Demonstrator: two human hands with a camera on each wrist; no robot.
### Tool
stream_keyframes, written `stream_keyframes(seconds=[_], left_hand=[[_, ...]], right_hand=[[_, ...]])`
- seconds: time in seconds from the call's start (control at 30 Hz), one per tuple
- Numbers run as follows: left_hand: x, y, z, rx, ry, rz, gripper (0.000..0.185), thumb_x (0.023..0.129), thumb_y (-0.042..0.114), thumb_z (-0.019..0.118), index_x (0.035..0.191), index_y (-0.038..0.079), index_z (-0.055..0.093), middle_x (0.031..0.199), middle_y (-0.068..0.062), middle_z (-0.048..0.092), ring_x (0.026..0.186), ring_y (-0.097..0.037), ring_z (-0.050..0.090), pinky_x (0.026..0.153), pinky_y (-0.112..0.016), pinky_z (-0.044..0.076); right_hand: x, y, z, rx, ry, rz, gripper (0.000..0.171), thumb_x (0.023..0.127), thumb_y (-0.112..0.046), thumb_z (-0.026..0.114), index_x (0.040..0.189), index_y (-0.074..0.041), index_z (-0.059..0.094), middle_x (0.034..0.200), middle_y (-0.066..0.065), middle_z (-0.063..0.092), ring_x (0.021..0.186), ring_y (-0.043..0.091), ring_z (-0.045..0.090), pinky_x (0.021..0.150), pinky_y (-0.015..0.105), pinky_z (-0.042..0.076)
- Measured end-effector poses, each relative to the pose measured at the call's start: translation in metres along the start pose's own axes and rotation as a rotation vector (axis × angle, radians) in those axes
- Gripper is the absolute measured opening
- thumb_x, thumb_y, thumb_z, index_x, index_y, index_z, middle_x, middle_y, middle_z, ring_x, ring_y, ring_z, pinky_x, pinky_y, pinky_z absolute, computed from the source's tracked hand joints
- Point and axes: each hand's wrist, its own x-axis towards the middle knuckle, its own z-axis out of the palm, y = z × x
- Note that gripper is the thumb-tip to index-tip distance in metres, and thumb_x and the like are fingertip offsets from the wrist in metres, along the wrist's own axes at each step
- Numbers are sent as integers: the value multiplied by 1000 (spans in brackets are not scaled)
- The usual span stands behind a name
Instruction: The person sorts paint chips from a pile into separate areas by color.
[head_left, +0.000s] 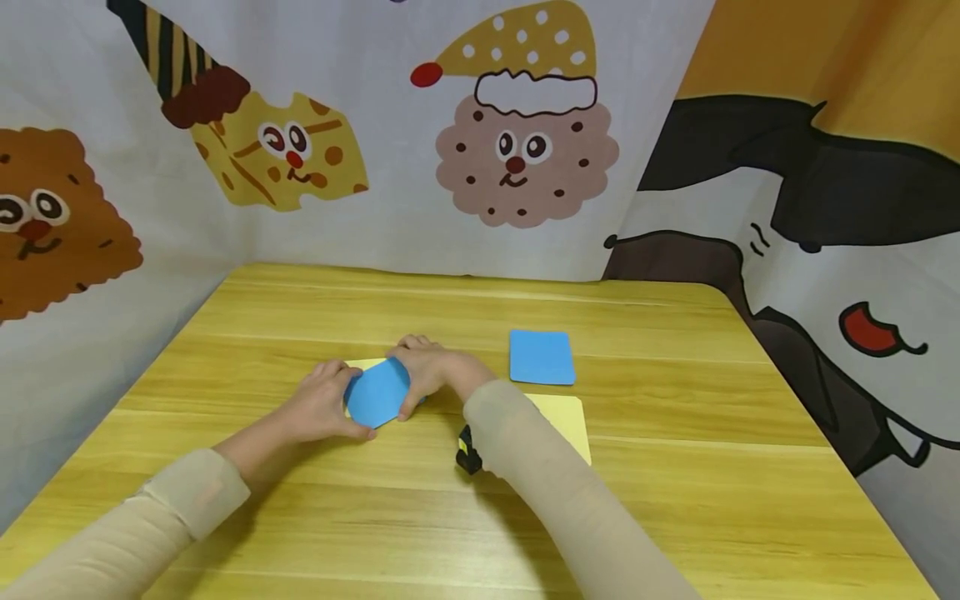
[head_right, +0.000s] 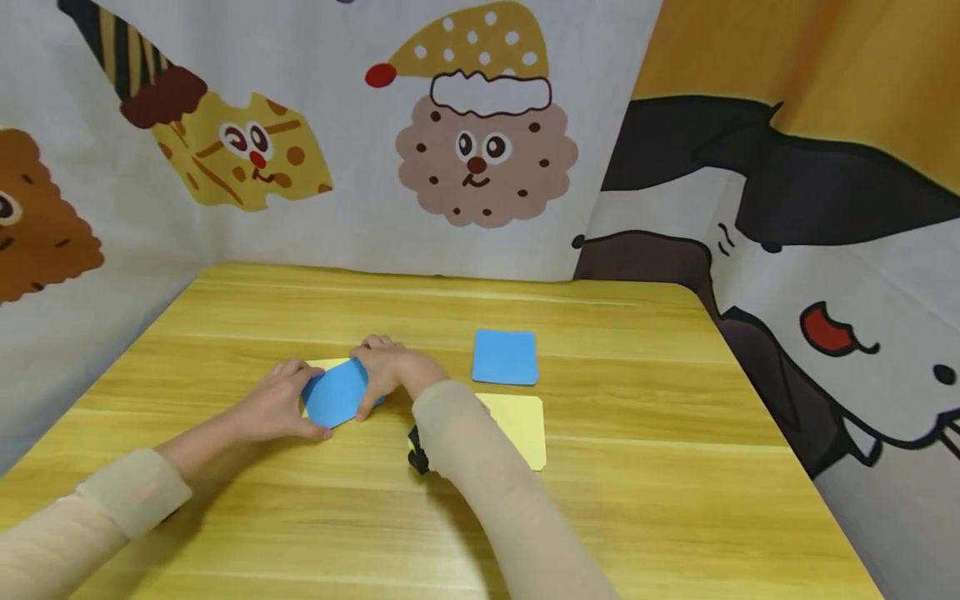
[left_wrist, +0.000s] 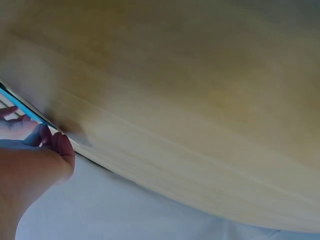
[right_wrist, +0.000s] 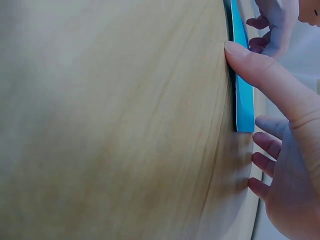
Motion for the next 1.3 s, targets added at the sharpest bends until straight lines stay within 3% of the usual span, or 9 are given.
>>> stream_keyframes(seconds=[0.67,0.9,1.07,1.3], left_hand=[[5,-4,-3,-53,-52,2,106,56,57,85,129,-10,46,120,-22,47,107,-37,42,86,-53,38],[6,-3,-3,-62,-59,8,112,55,58,85,134,-10,43,124,-23,45,111,-37,40,90,-54,34],[7,-1,-5,-57,-69,22,116,54,57,86,137,-11,41,129,-26,40,115,-39,37,91,-57,32],[9,4,-8,-76,-68,45,114,54,55,87,137,-10,42,126,-22,41,112,-36,36,88,-55,34]], right_hand=[[0,4,5,22,32,-13,104,62,-56,84,145,-17,34,141,1,35,124,17,33,103,31,31],[-5,5,7,58,52,-45,110,62,-54,85,148,-15,30,141,2,35,123,17,34,101,32,33],[-11,7,8,52,76,-65,105,65,-52,84,148,-14,33,140,2,34,123,18,34,100,32,34],[-18,12,10,45,118,-103,105,64,-52,84,147,-11,34,141,4,34,124,18,33,102,32,32]])
